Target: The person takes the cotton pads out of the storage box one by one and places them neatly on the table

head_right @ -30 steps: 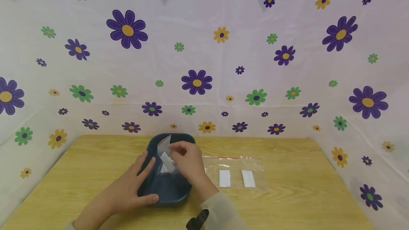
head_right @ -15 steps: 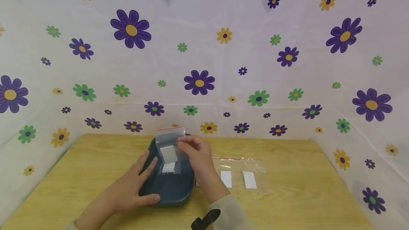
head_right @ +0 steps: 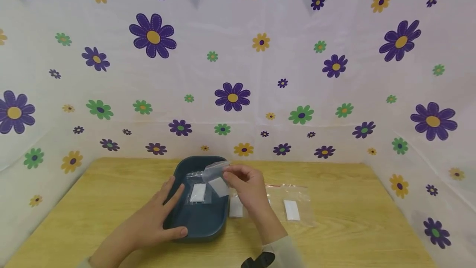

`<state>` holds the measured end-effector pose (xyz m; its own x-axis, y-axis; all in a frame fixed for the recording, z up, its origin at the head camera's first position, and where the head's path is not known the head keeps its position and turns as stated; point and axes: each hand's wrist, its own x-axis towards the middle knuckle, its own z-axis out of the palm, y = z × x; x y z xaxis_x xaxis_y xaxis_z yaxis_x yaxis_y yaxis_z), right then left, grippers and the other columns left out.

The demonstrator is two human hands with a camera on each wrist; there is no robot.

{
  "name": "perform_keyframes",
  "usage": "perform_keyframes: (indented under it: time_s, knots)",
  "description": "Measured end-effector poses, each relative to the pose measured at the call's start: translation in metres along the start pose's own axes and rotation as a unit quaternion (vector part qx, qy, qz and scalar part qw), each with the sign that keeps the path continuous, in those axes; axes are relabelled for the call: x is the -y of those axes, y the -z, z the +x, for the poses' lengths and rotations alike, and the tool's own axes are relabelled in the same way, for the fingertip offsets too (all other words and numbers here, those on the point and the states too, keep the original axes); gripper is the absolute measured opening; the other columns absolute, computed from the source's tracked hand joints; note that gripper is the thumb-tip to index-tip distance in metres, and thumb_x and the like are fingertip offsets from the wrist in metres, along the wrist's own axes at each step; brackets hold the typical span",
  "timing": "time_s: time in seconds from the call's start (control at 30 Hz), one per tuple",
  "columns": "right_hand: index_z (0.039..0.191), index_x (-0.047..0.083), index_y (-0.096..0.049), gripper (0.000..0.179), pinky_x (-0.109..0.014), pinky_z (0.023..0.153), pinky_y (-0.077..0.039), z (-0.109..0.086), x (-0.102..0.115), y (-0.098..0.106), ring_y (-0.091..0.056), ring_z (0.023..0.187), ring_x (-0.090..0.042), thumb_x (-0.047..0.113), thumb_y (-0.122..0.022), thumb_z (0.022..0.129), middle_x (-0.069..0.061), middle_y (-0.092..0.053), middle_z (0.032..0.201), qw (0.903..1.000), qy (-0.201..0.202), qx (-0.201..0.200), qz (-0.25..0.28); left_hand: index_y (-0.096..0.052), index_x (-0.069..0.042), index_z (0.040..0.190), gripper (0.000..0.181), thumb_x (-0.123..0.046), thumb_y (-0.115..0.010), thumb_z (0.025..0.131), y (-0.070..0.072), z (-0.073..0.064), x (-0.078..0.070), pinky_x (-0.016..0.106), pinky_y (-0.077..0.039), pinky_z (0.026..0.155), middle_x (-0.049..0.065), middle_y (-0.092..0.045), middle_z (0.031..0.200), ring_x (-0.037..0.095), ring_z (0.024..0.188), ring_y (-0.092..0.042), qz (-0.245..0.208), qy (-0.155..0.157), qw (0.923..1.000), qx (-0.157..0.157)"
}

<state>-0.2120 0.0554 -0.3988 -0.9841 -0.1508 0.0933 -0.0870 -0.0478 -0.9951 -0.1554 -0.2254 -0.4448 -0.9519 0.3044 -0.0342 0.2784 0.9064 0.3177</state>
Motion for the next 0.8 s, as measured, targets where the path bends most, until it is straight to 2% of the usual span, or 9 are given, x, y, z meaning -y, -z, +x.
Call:
perform_keyframes:
  time_s: [0.13,0.23,0.33,0.47,0.8]
  knots:
    - [0.107,0.008,-0.077,0.019,-0.025,0.073,-0.058,-0.008,0.011,0.027,-0.067,0.085,-0.018,0.02,-0.073,0.092,-0.008,-0.074,0.098,0.9926,0.051,-0.006,-0.11,-0.02,-0.02,0.161,0.112,-0.085,-0.054,0.077,0.001,0.001,-0.002,0.068,-0.032,0.109,0.014,0.001,0.168,0.046,0.15,-0.015,-0.002,-0.005,1.0,-0.004]
    - [0.109,0.008,-0.077,0.02,-0.026,0.071,-0.059,-0.016,0.014,0.049,-0.068,0.084,-0.017,0.02,-0.072,0.093,-0.009,-0.075,0.1,0.9887,0.05,-0.015,-0.141,-0.02,-0.02,0.161,0.112,-0.085,-0.054,0.076,0.001,0.001,-0.004,0.069,-0.034,0.107,0.015,0.001,0.168,0.048,0.149,-0.018,-0.005,-0.005,1.0,-0.001]
    - [0.113,0.005,-0.075,0.023,-0.029,0.07,-0.06,-0.022,0.014,0.069,-0.069,0.084,-0.017,0.018,-0.071,0.094,-0.011,-0.074,0.103,0.9907,0.025,-0.014,-0.133,-0.02,-0.02,0.161,0.112,-0.085,-0.054,0.077,0.0,0.002,-0.005,0.069,-0.035,0.106,0.014,0.002,0.168,0.049,0.148,-0.019,-0.006,-0.004,1.0,0.003]
    - [0.119,-0.001,-0.07,0.029,-0.032,0.069,-0.061,-0.025,0.013,0.086,-0.07,0.083,-0.017,0.015,-0.068,0.095,-0.011,-0.073,0.101,0.9949,0.014,-0.005,-0.1,-0.02,-0.02,0.161,0.112,-0.085,-0.054,0.077,0.0,0.002,-0.006,0.069,-0.035,0.106,0.014,0.002,0.168,0.049,0.149,-0.018,-0.005,-0.005,1.0,-0.003]
    - [0.136,0.001,-0.059,0.041,-0.032,0.068,-0.061,-0.025,0.01,0.096,-0.069,0.082,-0.014,0.011,-0.065,0.097,-0.007,-0.069,0.099,0.9981,-0.02,-0.002,-0.059,-0.022,-0.018,0.16,0.112,-0.084,-0.055,0.077,0.001,-0.002,-0.004,0.07,-0.037,0.104,0.016,-0.001,0.168,0.049,0.147,-0.021,-0.001,-0.007,0.9999,-0.012]
